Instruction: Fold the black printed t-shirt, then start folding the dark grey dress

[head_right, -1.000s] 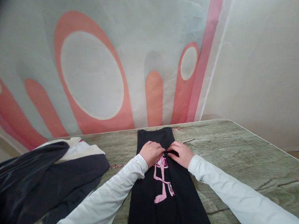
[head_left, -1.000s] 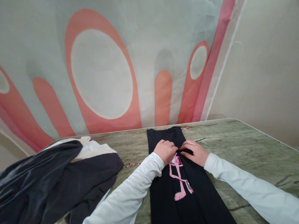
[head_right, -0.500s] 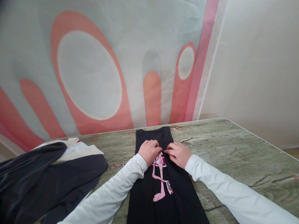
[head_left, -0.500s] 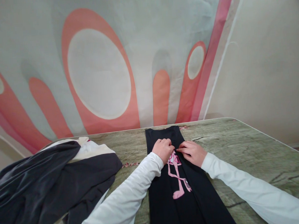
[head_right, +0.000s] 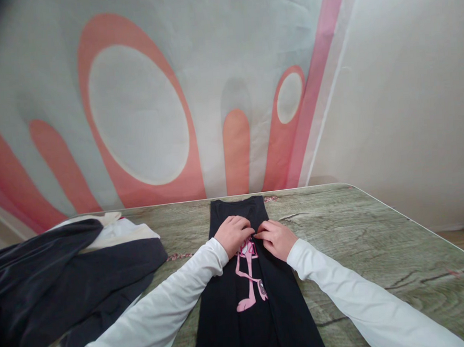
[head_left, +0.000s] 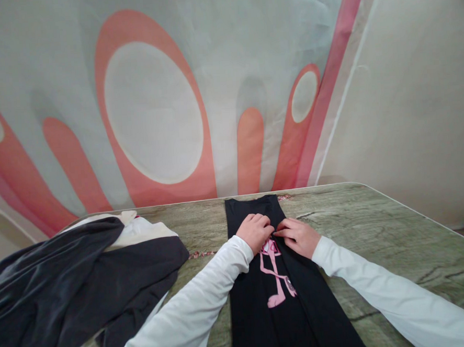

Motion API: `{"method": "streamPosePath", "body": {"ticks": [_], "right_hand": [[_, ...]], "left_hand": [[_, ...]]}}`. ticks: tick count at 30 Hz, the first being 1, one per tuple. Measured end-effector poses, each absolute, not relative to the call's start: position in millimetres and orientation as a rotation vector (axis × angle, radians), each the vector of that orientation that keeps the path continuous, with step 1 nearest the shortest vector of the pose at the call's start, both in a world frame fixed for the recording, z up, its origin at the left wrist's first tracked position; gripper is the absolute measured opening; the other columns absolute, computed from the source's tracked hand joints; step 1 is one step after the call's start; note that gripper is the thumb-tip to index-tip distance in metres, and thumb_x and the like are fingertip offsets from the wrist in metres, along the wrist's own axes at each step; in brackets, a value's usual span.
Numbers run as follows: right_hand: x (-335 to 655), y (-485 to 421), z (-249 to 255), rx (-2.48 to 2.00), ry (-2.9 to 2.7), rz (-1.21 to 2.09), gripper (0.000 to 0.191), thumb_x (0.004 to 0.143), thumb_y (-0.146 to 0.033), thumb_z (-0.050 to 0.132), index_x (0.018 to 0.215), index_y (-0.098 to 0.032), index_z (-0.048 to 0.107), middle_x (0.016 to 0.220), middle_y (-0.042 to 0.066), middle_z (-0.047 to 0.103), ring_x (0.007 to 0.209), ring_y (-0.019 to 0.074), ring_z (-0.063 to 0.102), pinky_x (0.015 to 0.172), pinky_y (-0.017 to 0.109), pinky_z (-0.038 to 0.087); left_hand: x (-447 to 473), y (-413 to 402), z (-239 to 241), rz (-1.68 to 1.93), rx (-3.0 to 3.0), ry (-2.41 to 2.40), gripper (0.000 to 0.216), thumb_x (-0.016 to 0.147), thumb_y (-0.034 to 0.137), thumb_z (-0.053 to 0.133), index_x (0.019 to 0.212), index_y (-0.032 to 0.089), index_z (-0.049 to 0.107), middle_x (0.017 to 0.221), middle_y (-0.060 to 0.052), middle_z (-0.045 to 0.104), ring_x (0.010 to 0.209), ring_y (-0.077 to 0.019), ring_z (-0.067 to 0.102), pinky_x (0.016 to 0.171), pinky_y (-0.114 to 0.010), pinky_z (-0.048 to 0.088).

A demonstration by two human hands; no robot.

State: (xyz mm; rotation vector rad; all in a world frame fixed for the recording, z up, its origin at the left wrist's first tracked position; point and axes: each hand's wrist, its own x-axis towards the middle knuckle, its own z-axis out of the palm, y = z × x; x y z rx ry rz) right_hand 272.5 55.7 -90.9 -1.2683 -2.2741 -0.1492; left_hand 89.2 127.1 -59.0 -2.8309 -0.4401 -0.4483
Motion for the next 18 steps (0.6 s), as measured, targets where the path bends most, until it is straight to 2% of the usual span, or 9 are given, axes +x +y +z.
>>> {"method": "streamPosePath", "body": {"ticks": [6, 12, 18], "right_hand": [[272.3, 55.9, -91.4, -1.245, -2.27, -0.141, 0.031, 0.072, -0.005, 0.043, 0.091, -0.02, 0.063, 0.085, 0.005, 0.057, 0.081, 0.0165, 0.051, 0.075, 0.033, 0.043], [269.5, 54.6, -89.0, -1.286, -2.243, -0.121, 0.023, 0.073, -0.005, 0.042, 0.082, -0.018, 0.059, 0.084, 0.005, 0.058, 0.081, 0.0162, 0.051, 0.075, 0.032, 0.043], [268.8, 52.7, -86.2, -1.303, -2.237, -0.125, 0.023, 0.074, -0.006, 0.04, 0.085, -0.018, 0.057, 0.085, 0.006, 0.058, 0.082, 0.0167, 0.051, 0.075, 0.033, 0.043]], "left_hand": [[89.6, 130.0, -58.7, -0.426, -2.812, -0.476, 0.013, 0.082, 0.023, 0.05, 0.086, 0.022, 0.062, 0.09, -0.003, 0.055, 0.093, -0.0183, 0.043, 0.08, -0.034, 0.029], [93.6, 130.7, -60.5, -0.405, -2.784, -0.552, 0.016, 0.085, 0.018, 0.043, 0.085, 0.019, 0.059, 0.088, -0.004, 0.055, 0.092, -0.0174, 0.043, 0.079, -0.032, 0.03], [96.7, 131.5, -64.0, -0.443, -2.781, -0.584, 0.014, 0.086, 0.019, 0.043, 0.085, 0.019, 0.057, 0.087, -0.004, 0.055, 0.092, -0.0177, 0.044, 0.078, -0.031, 0.031]]}}
